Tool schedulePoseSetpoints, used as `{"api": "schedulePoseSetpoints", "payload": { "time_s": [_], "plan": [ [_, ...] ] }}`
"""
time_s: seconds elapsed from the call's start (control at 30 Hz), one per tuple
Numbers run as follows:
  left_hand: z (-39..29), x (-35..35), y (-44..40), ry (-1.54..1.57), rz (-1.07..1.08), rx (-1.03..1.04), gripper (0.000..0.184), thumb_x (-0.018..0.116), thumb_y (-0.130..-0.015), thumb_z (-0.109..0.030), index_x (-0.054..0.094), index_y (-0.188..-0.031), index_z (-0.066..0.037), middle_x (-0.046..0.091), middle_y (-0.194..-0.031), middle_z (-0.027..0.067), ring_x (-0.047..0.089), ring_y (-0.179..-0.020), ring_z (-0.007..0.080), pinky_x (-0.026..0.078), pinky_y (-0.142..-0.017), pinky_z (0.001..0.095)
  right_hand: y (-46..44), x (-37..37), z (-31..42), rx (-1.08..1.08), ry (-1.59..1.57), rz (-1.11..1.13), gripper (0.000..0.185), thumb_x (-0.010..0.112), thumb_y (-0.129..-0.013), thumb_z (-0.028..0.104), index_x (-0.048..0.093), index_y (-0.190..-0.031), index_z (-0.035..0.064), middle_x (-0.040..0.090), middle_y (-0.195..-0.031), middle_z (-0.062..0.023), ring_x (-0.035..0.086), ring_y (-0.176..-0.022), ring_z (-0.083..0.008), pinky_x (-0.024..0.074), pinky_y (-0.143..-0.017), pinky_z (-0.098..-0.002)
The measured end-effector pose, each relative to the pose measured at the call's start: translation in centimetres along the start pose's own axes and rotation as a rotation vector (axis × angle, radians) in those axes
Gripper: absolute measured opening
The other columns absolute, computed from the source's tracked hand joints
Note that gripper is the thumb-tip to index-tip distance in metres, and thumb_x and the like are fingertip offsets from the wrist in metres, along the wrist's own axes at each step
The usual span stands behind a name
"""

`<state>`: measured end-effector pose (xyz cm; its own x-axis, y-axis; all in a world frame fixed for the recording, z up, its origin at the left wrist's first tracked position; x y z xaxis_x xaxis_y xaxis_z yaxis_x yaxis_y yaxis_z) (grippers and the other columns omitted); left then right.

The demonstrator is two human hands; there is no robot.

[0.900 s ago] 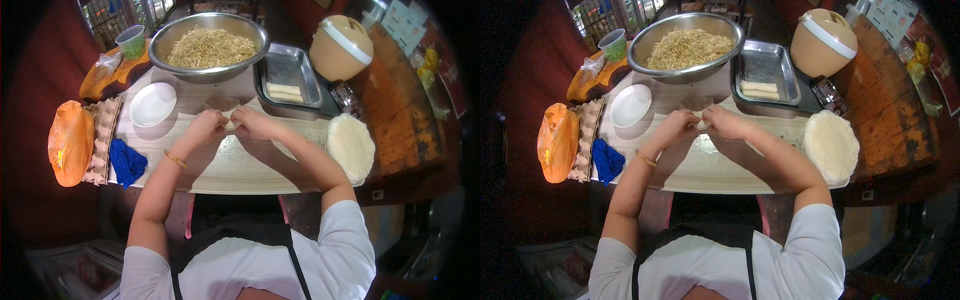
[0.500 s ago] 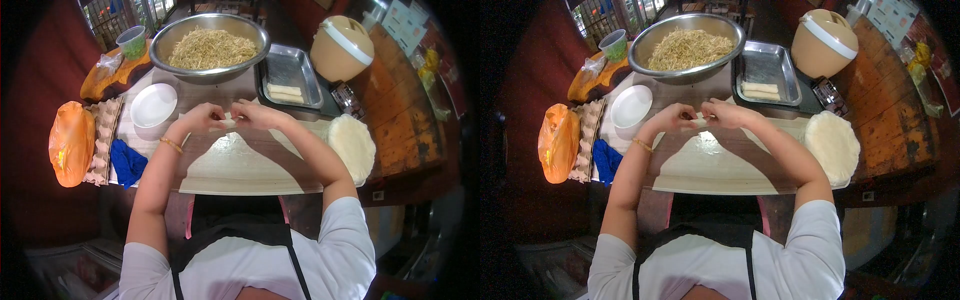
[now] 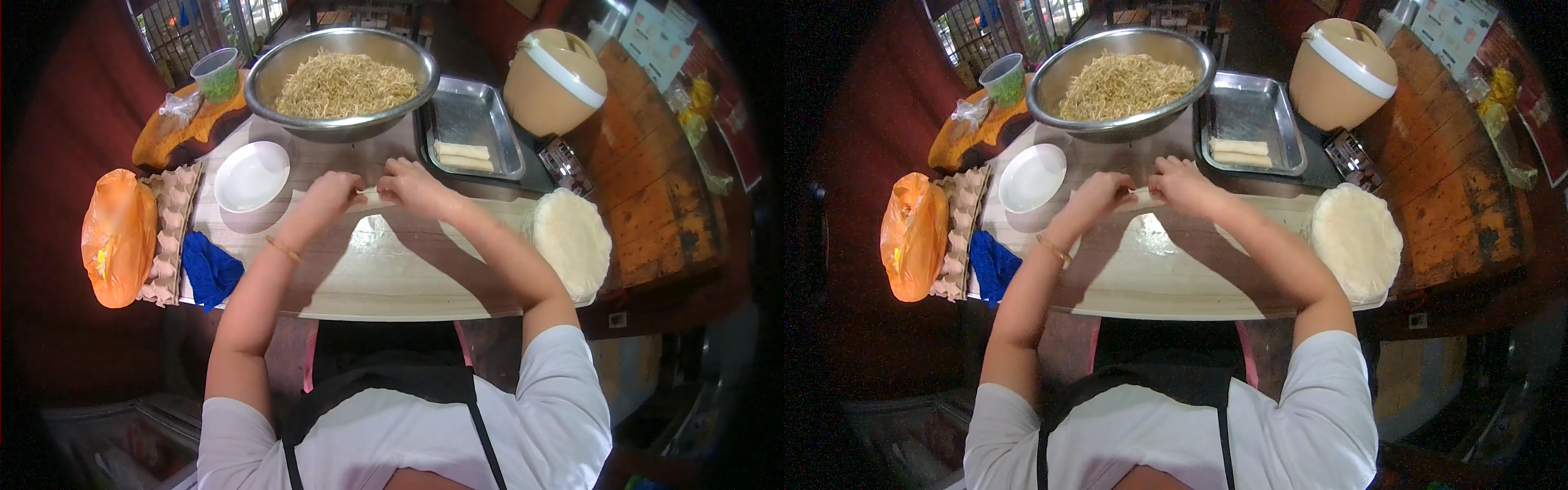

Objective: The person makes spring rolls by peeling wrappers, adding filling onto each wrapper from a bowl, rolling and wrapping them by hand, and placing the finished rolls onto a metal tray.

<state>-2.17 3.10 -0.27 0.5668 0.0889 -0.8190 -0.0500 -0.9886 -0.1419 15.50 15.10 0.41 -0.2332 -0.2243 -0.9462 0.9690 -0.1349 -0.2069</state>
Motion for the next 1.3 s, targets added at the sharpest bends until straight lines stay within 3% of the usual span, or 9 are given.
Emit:
{"api": "schedulePoseSetpoints", "payload": {
  "time_s": [0.1,0.2,0.23,0.37,0.43,0.87,0.93,1.1,1.3],
  "plan": [
    [-2.3,2.3,1.6,-0.407,-0.166,-0.064,0.022,0.067,-0.084,-0.016,0.073,-0.101,-0.005,0.066,-0.078,0.0233,0.069,-0.074,0.0291,0.055,-0.070,0.0394,0.8,0.9,2.2,0.029,0.218,-0.139,0.016,0.057,-0.079,0.008,0.065,-0.091,0.0015,0.056,-0.098,-0.0133,0.054,-0.097,-0.0304,0.0455,-0.081,-0.0414],
    [-3.2,5.1,2.8,-0.809,-0.382,0.030,0.041,0.054,-0.085,-0.013,0.060,-0.118,0.011,0.065,-0.114,0.0288,0.062,-0.110,0.0351,0.045,-0.102,0.0435,2.0,1.8,4.2,0.076,0.336,-0.302,0.020,0.058,-0.077,0.008,0.063,-0.093,-0.0016,0.058,-0.095,-0.0141,0.057,-0.093,-0.0293,0.0475,-0.079,-0.0390],
    [-3.3,5.5,3.0,-0.802,-0.336,-0.030,0.054,0.053,-0.084,-0.018,0.051,-0.127,0.015,0.059,-0.126,0.0278,0.055,-0.120,0.0370,0.033,-0.112,0.0455,2.2,1.6,4.8,0.104,0.342,-0.307,0.026,0.058,-0.076,0.008,0.062,-0.099,-0.0050,0.060,-0.095,-0.0152,0.059,-0.091,-0.0285,0.0490,-0.080,-0.0380],
    [-3.8,4.8,2.3,-0.810,-0.413,-0.018,0.054,0.054,-0.083,-0.021,0.053,-0.124,0.013,0.059,-0.124,0.0286,0.056,-0.118,0.0377,0.031,-0.113,0.0471,2.4,2.0,5.1,0.133,0.331,-0.315,0.032,0.059,-0.077,0.009,0.060,-0.105,-0.0063,0.061,-0.096,-0.0167,0.060,-0.094,-0.0291,0.0493,-0.084,-0.0377],
    [-3.4,4.0,1.0,-0.670,-0.134,-0.223,0.048,0.054,-0.083,-0.022,0.055,-0.118,0.012,0.058,-0.126,0.0297,0.055,-0.122,0.0363,0.027,-0.115,0.0519,1.9,2.4,4.5,0.049,0.397,-0.460,0.030,0.057,-0.081,0.003,0.056,-0.109,-0.0056,0.060,-0.101,-0.0208,0.059,-0.099,-0.0351,0.0493,-0.088,-0.0422],
    [1.1,2.9,-1.7,-0.102,-0.044,-0.428,0.036,0.061,-0.083,-0.028,0.055,-0.102,0.002,0.065,-0.109,0.0222,0.059,-0.110,0.0408,0.034,-0.104,0.0579,-0.2,4.2,2.2,0.109,0.420,-0.295,0.048,0.060,-0.091,0.030,0.053,-0.128,0.0008,0.058,-0.099,-0.0238,0.057,-0.098,-0.0401,0.0415,-0.101,-0.0513],
    [2.0,2.6,-1.2,0.150,-0.026,-0.499,0.064,0.066,-0.081,-0.031,0.048,-0.132,0.003,0.053,-0.132,0.0276,0.046,-0.130,0.0396,0.021,-0.113,0.0600,-0.5,4.2,2.0,0.042,0.510,-0.288,0.049,0.058,-0.091,0.035,0.053,-0.129,0.0031,0.058,-0.099,-0.0224,0.057,-0.096,-0.0390,0.0394,-0.102,-0.0546],
    [1.1,4.5,4.5,-0.063,-0.382,-0.147,0.087,0.067,-0.085,-0.029,0.021,-0.152,0.001,0.031,-0.151,0.0267,0.029,-0.142,0.0404,0.019,-0.114,0.0586,-1.3,2.6,1.5,-0.084,0.550,-0.303,0.032,0.062,-0.088,0.037,0.057,-0.100,0.0072,0.057,-0.096,-0.0103,0.053,-0.103,-0.0266,0.0415,-0.093,-0.0456],
    [-2.4,2.6,13.8,0.133,-0.452,-0.184,0.076,0.067,-0.086,-0.011,0.027,-0.150,0.002,0.030,-0.153,0.0246,0.029,-0.143,0.0394,0.023,-0.117,0.0467,-2.9,2.1,-1.2,-0.225,0.370,-0.219,0.033,0.064,-0.086,0.039,0.058,-0.094,0.0076,0.059,-0.098,-0.0082,0.056,-0.099,-0.0249,0.0432,-0.088,-0.0390]
  ]
}}
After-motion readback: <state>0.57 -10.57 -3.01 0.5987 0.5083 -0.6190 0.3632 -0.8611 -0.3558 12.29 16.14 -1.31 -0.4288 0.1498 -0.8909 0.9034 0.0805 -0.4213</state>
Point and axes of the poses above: each hand's wrist, its own y-axis away from the middle knuckle, its own x-axis out of the palm, z = x × y, the point moved 1 cm from there along -y, towards the middle knuckle
